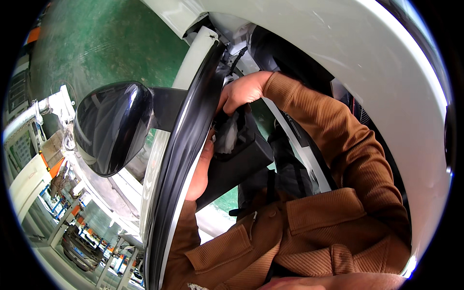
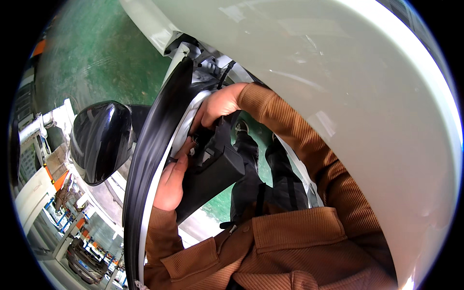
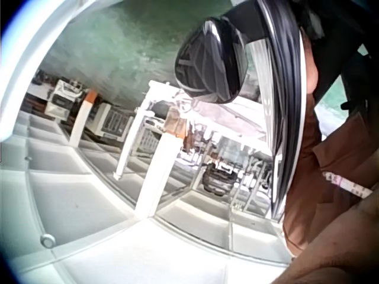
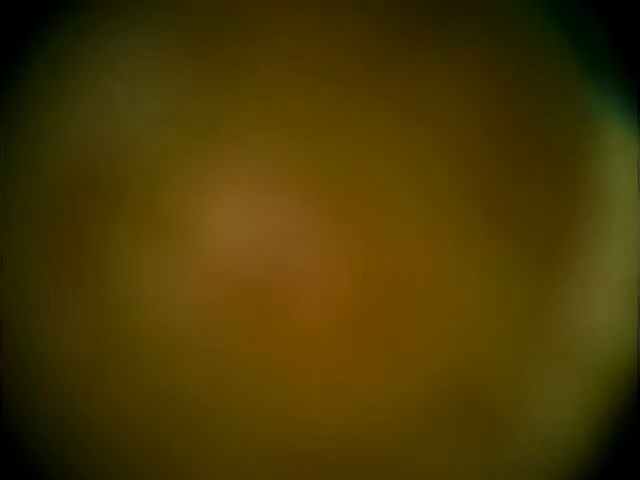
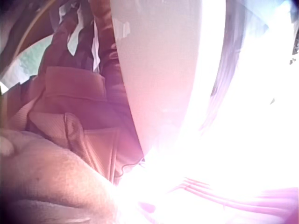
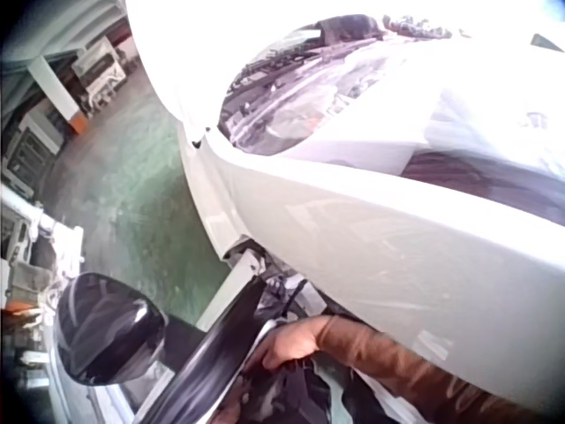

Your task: The person installs a black rubber weather seal onto the door frame of a white car. They repeatedly press and adjust the seal along the top and side edges to ensure it is seated correctly, then briefly wipe the interior door panel.

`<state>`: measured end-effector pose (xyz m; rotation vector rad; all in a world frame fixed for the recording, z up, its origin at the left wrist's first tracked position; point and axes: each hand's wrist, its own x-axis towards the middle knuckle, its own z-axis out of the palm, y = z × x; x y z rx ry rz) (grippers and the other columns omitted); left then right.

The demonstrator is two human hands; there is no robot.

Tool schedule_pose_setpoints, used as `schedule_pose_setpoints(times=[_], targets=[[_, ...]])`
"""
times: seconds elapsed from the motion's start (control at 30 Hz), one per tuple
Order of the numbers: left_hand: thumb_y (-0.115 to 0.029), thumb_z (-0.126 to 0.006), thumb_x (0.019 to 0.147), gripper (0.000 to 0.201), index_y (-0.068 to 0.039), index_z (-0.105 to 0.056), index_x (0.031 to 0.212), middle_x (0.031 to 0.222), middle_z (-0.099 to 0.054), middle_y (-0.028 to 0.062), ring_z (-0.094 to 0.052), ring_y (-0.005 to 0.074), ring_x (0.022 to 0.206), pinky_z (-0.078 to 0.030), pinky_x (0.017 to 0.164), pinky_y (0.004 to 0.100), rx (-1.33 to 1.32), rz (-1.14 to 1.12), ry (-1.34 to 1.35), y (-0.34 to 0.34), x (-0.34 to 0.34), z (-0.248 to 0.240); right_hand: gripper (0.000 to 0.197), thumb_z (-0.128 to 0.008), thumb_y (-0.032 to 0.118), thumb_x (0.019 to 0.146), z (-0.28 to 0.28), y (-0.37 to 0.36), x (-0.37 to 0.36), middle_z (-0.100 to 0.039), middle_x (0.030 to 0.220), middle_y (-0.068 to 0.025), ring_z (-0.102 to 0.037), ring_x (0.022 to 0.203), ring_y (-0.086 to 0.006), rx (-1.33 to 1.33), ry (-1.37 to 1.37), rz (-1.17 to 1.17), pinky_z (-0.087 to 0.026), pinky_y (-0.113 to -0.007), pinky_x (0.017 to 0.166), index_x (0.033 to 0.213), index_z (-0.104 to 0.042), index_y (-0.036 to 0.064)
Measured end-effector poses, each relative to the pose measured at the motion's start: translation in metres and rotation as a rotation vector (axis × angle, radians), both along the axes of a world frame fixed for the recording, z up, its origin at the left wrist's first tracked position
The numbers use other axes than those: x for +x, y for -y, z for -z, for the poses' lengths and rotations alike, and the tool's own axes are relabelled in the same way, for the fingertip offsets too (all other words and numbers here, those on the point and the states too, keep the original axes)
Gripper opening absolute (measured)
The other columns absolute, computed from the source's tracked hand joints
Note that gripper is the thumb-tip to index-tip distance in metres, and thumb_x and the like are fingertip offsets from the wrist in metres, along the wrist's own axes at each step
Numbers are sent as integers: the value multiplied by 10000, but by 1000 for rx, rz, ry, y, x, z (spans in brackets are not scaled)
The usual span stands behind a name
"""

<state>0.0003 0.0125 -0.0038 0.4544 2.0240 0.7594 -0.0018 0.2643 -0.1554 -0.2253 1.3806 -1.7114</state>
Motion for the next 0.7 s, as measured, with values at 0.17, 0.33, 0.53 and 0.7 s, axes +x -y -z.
schedule_pose_setpoints(times=[0.17, 0.33, 0.53, 0.7], targets=[[-207, -397, 1151, 453, 35, -589, 1483, 1487, -622, 168, -533, 251, 1429, -343, 1211, 342, -5, 81, -167, -3, 0, -2, 446, -636, 139, 892, -11, -2, 0, -782, 1042, -46, -646, 917, -112, 22, -7, -2, -513, -276, 851, 1310, -734, 18], [-198, -514, 1125, 395, 29, -641, 1423, 1371, -692, 160, -624, 233, 1296, -440, 1122, 341, 21, -55, -146, -12, -3, 7, 420, -662, 156, 888, -6, -5, 2, -782, 1027, -63, -656, 929, -115, -6, -5, 45, -515, -279, 862, 1268, -748, -4], [-193, -689, 1037, 326, 18, -702, 1285, 1190, -734, 190, -697, 304, 1100, -532, 971, 379, 87, -148, -204, -28, -2, -15, 443, -660, 147, 883, 7, 3, -1, -775, 1117, -99, -668, 1009, -149, -63, -65, 19, -524, -303, 919, 1287, -730, -20], [-396, -554, 1097, 550, 24, -625, 1446, 1441, -644, 217, -531, 298, 1423, -307, 1233, 375, -141, 183, -148, -28, -9, -7, 482, -638, 114, 873, 14, -3, -7, -753, 1220, -110, -662, 1102, -180, 44, -44, -91, -525, -315, 960, 1331, -702, -25]])
